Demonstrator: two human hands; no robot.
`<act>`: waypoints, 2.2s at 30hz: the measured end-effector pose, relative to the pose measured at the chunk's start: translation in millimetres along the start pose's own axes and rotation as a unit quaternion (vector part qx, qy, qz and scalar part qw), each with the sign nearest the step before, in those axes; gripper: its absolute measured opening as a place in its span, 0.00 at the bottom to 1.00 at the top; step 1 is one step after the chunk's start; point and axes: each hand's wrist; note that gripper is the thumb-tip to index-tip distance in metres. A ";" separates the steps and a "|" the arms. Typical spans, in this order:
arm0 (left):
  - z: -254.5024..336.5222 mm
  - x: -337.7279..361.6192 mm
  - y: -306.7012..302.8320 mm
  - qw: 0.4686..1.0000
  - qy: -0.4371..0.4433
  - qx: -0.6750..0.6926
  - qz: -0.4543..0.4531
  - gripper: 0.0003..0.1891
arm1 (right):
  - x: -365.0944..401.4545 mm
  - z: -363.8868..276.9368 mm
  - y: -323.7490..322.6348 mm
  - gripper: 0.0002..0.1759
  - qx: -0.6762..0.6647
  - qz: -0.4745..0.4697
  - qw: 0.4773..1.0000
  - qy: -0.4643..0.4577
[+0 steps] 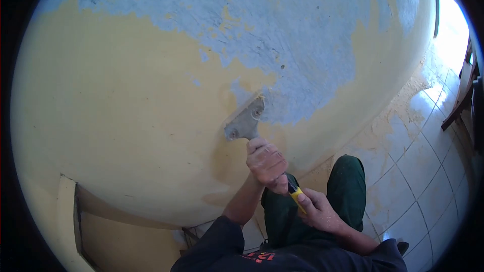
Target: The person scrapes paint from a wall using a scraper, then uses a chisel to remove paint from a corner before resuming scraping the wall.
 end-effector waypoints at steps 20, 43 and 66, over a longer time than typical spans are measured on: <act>-12.8 -3.0 -14.9 0.999 0.030 -0.034 0.027 0.14 | -7.3 -8.9 1.9 0.22 0.038 -0.028 0.999 -0.027; 13.8 -6.1 58.5 0.999 -0.010 -0.029 0.030 0.12 | 20.3 21.4 -67.0 0.20 0.380 0.207 0.891 -0.137; 13.4 -16.7 56.4 0.999 -0.002 -0.003 0.048 0.09 | 27.0 6.2 -55.4 0.26 0.313 0.188 0.919 -0.146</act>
Point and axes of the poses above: each hand's wrist, its own x-axis away from the middle knuckle, its own y-axis out of the palm, z = x × y, and after that the axes turned 14 degrees about -z, right-handed
